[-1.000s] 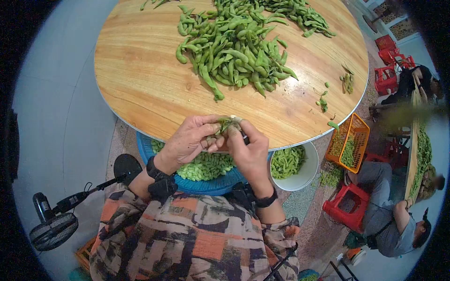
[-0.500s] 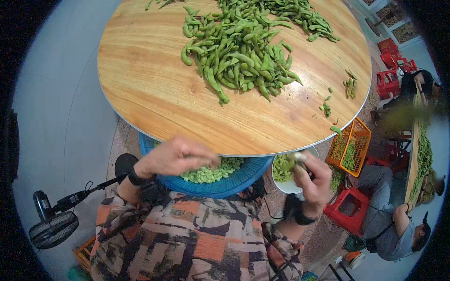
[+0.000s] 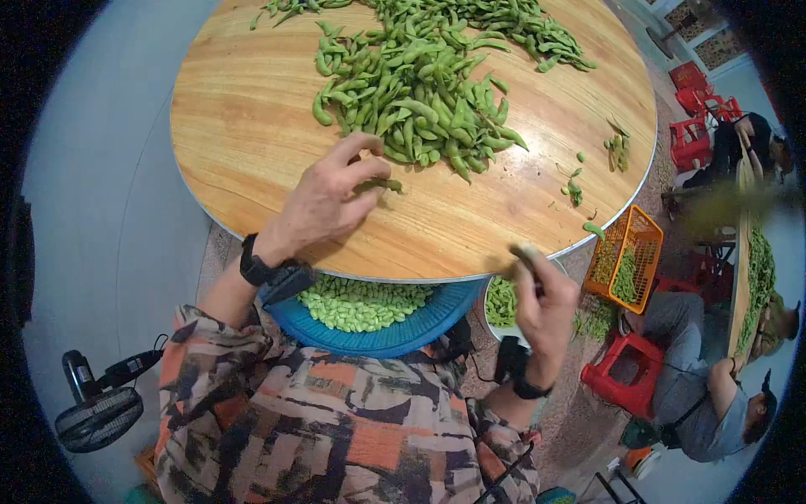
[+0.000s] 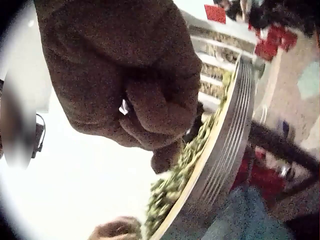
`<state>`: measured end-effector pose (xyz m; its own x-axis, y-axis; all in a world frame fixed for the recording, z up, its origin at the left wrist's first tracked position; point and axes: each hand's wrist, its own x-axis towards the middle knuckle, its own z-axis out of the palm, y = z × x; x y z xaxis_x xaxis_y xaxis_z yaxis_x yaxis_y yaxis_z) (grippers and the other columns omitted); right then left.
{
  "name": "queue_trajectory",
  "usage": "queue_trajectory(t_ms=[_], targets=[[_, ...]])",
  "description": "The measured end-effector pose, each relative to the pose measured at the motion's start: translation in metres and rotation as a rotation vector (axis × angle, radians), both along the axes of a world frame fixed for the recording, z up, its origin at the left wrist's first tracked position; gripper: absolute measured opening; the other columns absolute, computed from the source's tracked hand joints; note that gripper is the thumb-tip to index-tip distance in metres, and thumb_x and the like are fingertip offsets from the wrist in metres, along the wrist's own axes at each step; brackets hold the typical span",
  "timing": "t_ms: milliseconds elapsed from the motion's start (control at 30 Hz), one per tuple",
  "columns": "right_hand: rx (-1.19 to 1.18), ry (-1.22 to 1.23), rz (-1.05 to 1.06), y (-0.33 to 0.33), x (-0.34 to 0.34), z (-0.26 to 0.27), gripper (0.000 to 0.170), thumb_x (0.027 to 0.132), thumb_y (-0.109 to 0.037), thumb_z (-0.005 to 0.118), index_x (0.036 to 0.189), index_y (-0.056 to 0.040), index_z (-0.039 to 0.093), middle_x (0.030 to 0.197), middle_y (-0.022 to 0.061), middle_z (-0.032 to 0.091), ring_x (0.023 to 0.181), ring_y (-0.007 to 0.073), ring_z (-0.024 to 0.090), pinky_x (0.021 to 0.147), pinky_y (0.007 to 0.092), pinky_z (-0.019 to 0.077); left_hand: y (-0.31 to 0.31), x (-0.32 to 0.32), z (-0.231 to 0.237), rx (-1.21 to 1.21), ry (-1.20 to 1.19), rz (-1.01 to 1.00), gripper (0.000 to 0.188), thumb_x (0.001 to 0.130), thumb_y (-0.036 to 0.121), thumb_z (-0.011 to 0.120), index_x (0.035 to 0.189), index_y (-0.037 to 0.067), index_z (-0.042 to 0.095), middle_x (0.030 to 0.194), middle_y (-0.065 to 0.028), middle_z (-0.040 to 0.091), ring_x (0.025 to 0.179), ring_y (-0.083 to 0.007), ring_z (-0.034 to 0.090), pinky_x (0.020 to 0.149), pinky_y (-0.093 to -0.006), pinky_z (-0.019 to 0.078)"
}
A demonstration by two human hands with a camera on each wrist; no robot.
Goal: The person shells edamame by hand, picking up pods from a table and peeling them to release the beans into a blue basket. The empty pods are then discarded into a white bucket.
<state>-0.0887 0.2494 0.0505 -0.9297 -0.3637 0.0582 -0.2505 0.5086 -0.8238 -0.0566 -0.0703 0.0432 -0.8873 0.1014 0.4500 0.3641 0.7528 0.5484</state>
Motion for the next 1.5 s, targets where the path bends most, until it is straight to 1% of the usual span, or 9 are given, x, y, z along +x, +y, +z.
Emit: queue_trajectory(t_ms=[200, 467, 600, 833, 933, 1100, 1333, 1400, 1500], targets=[[-0.281, -0.17, 0.04, -0.093, 0.004, -0.009, 0.023, 0.093, -0.004, 0.058, 0.113, 0.0012, 0.068, 0.079, 0.0061, 0.068, 0.074, 0.0082, 0.062, 0.068, 0.0237, 0.0499, 0.02, 0.009, 0.004, 0.528, -0.49, 0.162, 0.018, 0.083, 0.006, 0.062, 0.1, -0.001, 0.063, 0.086, -0.0099, 0.065, 0.069, -0.014, 0.061, 0.065, -0.0293, 0.0517], [-0.46, -0.339, -0.005, -0.114, 0.005, -0.027, 0.021, 0.096, -0.007, 0.056, 0.112, 0.002, 0.066, 0.076, 0.0018, 0.064, 0.066, 0.0056, 0.057, 0.06, 0.0219, 0.0466, 0.037, 0.015, -0.007, 0.692, -0.358, 0.18, 0.012, 0.092, 0.009, 0.064, 0.1, 0.0, 0.062, 0.083, -0.0017, 0.063, 0.072, -0.0063, 0.055, 0.064, -0.0229, 0.0466], [-0.795, -0.806, 0.129, -0.113, 0.002, -0.015, 0.015, 0.099, -0.011, 0.053, 0.102, -0.0006, 0.063, 0.064, -0.0036, 0.049, 0.052, 0.0021, 0.039, 0.044, 0.0198, 0.0288, 0.051, 0.025, -0.009, 0.857, -0.311, 0.15, 0.009, 0.095, 0.008, 0.062, 0.101, 0.001, 0.061, 0.084, 0.0018, 0.06, 0.077, -0.0043, 0.055, 0.066, -0.0202, 0.0463], [-0.883, -0.889, 0.187, -0.113, 0.005, -0.018, 0.014, 0.1, -0.01, 0.052, 0.097, -0.0001, 0.062, 0.061, -0.0054, 0.042, 0.049, 0.0021, 0.032, 0.042, 0.0198, 0.0229, 0.057, 0.035, -0.023, 0.602, -0.088, 0.179, 0.006, 0.097, 0.006, 0.06, 0.1, 0.001, 0.06, 0.085, -0.0006, 0.061, 0.073, -0.0036, 0.054, 0.062, -0.0191, 0.0436], [-0.729, -0.719, 0.218, -0.109, 0.006, -0.011, 0.014, 0.099, -0.009, 0.052, 0.096, 0.0012, 0.062, 0.062, -0.0051, 0.044, 0.049, 0.0024, 0.032, 0.042, 0.0197, 0.0233, 0.056, 0.042, -0.016, 0.845, -0.281, 0.151, 0.008, 0.093, 0.003, 0.062, 0.1, 0.001, 0.058, 0.089, -0.0043, 0.064, 0.073, -0.0113, 0.059, 0.063, -0.0242, 0.0481], [-0.896, -0.978, 0.358, -0.097, -0.008, -0.016, 0.014, 0.098, -0.007, 0.054, 0.094, 0.0023, 0.064, 0.062, -0.005, 0.045, 0.05, 0.0025, 0.033, 0.042, 0.0199, 0.0243, 0.056, 0.041, -0.028, 1.971, -0.603, -0.32, 0.032, 0.093, 0.012, 0.065, 0.12, 0.005, 0.049, 0.088, -0.0092, 0.063, 0.065, -0.0127, 0.057, 0.055, -0.0218, 0.0434], [-0.603, -0.713, 0.239, -0.097, 0.006, -0.003, 0.015, 0.096, -0.007, 0.054, 0.096, 0.0042, 0.064, 0.07, -0.0007, 0.057, 0.055, 0.0051, 0.046, 0.048, 0.0213, 0.0361, 0.052, 0.038, -0.021, 1.756, -0.624, -0.257, 0.033, 0.092, 0.013, 0.068, 0.119, 0.005, 0.05, 0.092, -0.0073, 0.065, 0.069, -0.0099, 0.06, 0.059, -0.0205, 0.0454], [-0.499, -0.577, 0.259, -0.096, 0.011, -0.006, 0.014, 0.094, -0.006, 0.055, 0.095, 0.0043, 0.064, 0.072, 0.0015, 0.06, 0.059, 0.0074, 0.05, 0.052, 0.0235, 0.0401, 0.051, 0.036, -0.018, 0.994, -0.516, -0.053, 0.023, 0.091, 0.014, 0.07, 0.106, 0.004, 0.056, 0.089, -0.0028, 0.065, 0.074, -0.0055, 0.056, 0.062, -0.0205, 0.0441], [-0.364, -0.38, 0.289, -0.095, 0.013, -0.004, 0.011, 0.089, -0.003, 0.057, 0.094, 0.0044, 0.064, 0.074, 0.0062, 0.063, 0.064, 0.0129, 0.056, 0.059, 0.028, 0.0453, 0.044, 0.035, -0.014, 0.915, -0.594, -0.066, 0.018, 0.091, 0.009, 0.069, 0.105, 0.004, 0.059, 0.09, 0.0002, 0.064, 0.077, -0.0043, 0.059, 0.066, -0.0202, 0.0496]])
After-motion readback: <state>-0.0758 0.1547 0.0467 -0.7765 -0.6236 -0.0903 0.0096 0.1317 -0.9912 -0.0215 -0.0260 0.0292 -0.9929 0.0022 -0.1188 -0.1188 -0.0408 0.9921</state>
